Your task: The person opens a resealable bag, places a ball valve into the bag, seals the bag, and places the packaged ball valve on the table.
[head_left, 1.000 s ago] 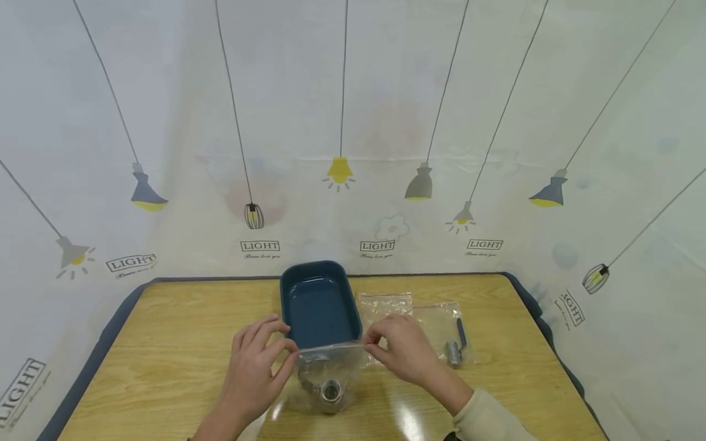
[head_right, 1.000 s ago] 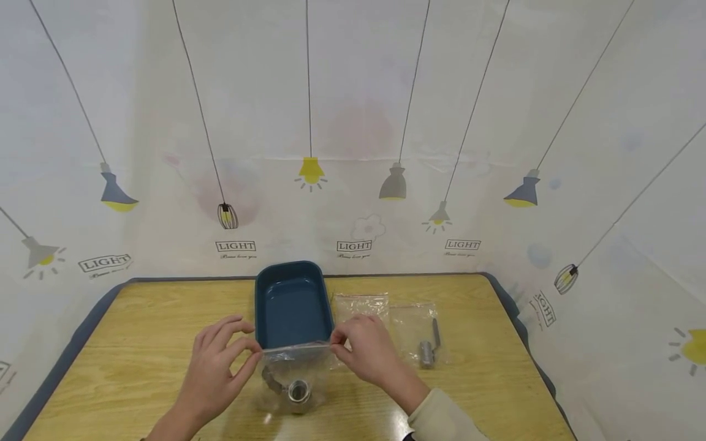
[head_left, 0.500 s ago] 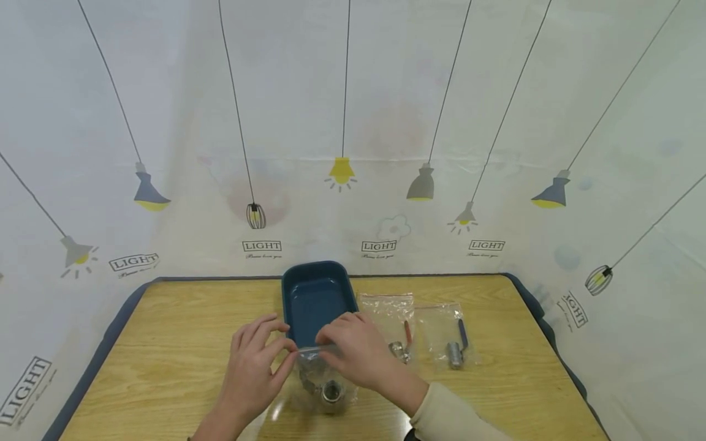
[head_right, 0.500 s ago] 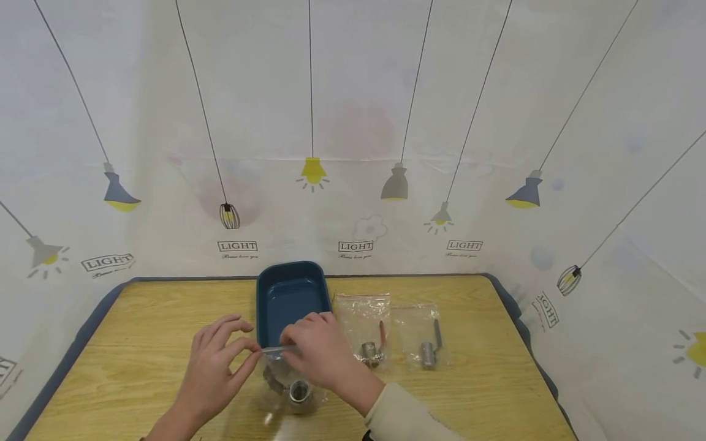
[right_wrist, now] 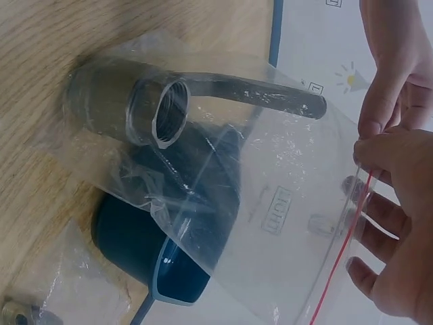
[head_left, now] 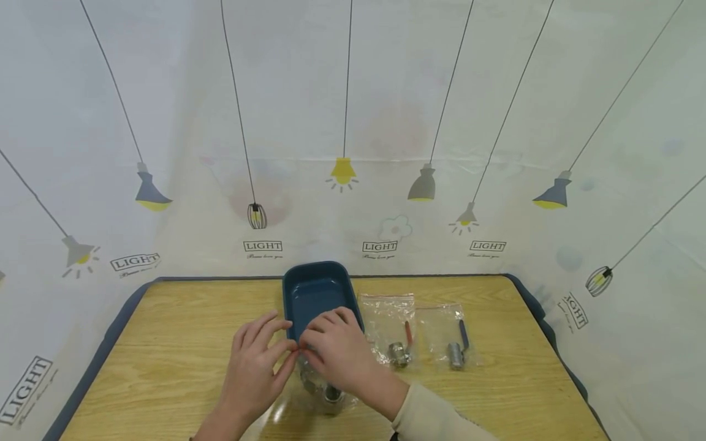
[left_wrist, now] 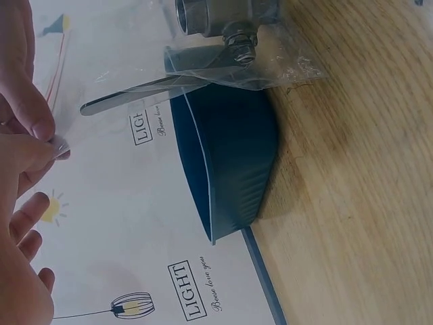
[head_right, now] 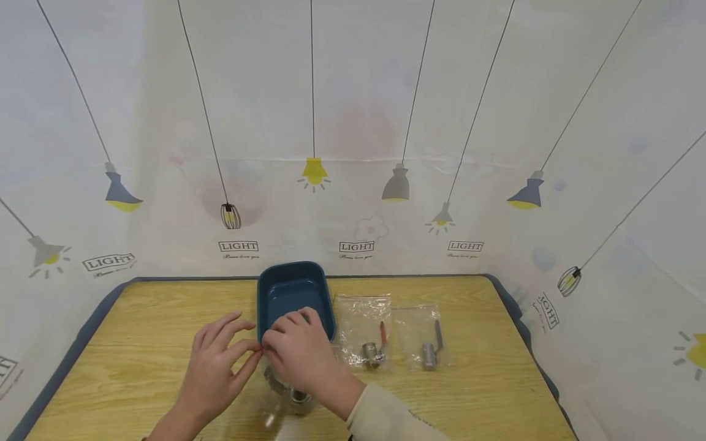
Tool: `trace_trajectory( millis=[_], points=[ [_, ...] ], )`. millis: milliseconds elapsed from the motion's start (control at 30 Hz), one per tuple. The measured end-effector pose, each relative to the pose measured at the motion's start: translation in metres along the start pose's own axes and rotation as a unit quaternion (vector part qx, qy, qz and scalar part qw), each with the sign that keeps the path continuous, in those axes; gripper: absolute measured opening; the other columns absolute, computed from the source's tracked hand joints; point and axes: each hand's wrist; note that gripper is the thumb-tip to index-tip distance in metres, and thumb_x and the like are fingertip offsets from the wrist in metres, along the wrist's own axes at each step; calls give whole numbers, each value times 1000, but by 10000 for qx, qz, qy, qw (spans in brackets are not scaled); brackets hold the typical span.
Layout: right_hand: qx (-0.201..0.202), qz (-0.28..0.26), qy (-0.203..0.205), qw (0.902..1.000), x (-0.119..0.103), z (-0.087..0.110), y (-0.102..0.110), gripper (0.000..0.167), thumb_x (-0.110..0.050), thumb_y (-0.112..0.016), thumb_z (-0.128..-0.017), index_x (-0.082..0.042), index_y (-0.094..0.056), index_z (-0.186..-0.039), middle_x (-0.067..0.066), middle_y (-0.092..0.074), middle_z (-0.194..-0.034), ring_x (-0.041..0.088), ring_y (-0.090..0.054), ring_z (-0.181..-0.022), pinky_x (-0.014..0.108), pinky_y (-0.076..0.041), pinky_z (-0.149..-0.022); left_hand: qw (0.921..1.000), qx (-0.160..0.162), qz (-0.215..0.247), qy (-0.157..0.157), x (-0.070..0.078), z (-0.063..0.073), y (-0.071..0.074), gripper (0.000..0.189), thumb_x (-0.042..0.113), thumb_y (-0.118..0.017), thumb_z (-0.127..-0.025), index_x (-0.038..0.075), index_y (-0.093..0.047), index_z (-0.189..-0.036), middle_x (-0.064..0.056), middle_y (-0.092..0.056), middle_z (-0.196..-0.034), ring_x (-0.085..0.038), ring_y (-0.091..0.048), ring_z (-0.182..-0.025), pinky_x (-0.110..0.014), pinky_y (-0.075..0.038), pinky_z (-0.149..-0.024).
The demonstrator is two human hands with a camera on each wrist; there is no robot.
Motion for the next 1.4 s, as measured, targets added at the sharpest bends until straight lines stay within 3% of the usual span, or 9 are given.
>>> trace_trajectory(
  millis=[300, 400, 533, 767, 900, 1133, 1400],
  points=[
    [246, 8, -48, 9997, 0, 4, -2, 8, -37, -65, -91, -32, -72, -90, -15, -69, -95, 9, -58, -104, 36, -43, -97, 9999, 42, -29, -116, 1, -1, -3, 10, 20, -79, -73, 16, -72, -79, -5, -66, -113, -32, -53, -122, -51, -36, -96],
    [298, 16, -28, 9996, 0, 4, -3, 9, -38, -65, -91, -32, -72, -90, -15, -69, -95, 9, -58, -106, 36, -41, -98, 9999, 17, -58, -135, 1, -1, -3, 10, 26, -72, -83, 17, -72, -79, -4, -66, -113, -32, -52, -123, -51, -36, -96],
    [367, 45, 40, 9993, 1, 3, -4, 10, -39, -65, -91, -32, -73, -90, -15, -70, -94, 10, -57, -110, 36, -40, -101, 9999, -26, -84, -127, 1, 0, -2, 31, 36, -55, -96, 16, -71, -78, -4, -65, -113, -32, -52, -123, -51, -35, -97],
    [491, -1, 34, 9988, 2, 5, -4, 8, -36, -65, -91, -33, -73, -89, -16, -71, -92, 11, -59, -108, 37, -40, -100, 9998, 3, -67, -186, 3, -2, -2, 8, 23, -69, -80, 16, -71, -77, -4, -65, -111, -31, -53, -122, -51, -35, -97],
    [483, -3, -6, 9988, 7, 9, -2, 6, -34, -67, -90, -33, -72, -88, -16, -71, -91, 11, -60, -106, 38, -41, -99, 9999, -158, -41, -57, 2, -1, -1, 16, 26, -62, -86, 18, -71, -76, -3, -65, -110, -31, -51, -124, -50, -33, -99],
    [101, -42, -287, 9995, 13, 15, 3, 4, -36, -68, -89, -35, -72, -90, -18, -71, -94, 9, -58, -106, 40, -41, -100, 9998, -161, -44, -56, 3, 0, -1, 26, 31, -53, -92, 19, -69, -76, -5, -64, -109, -32, -51, -123, -50, -32, -100],
    [108, -45, -402, 9991, 19, 21, 4, 3, -37, -71, -86, -35, -73, -87, -19, -72, -93, 10, -59, -109, 40, -39, -101, 9999, 21, -29, -134, 5, -1, -2, 8, 24, -66, -80, 19, -68, -75, -5, -63, -108, -32, -53, -121, -51, -33, -97]
  ],
)
Point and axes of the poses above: each hand's wrist, its own z-axis away from the middle knuckle, its own y-axis out of the back of the hand, x = y × z
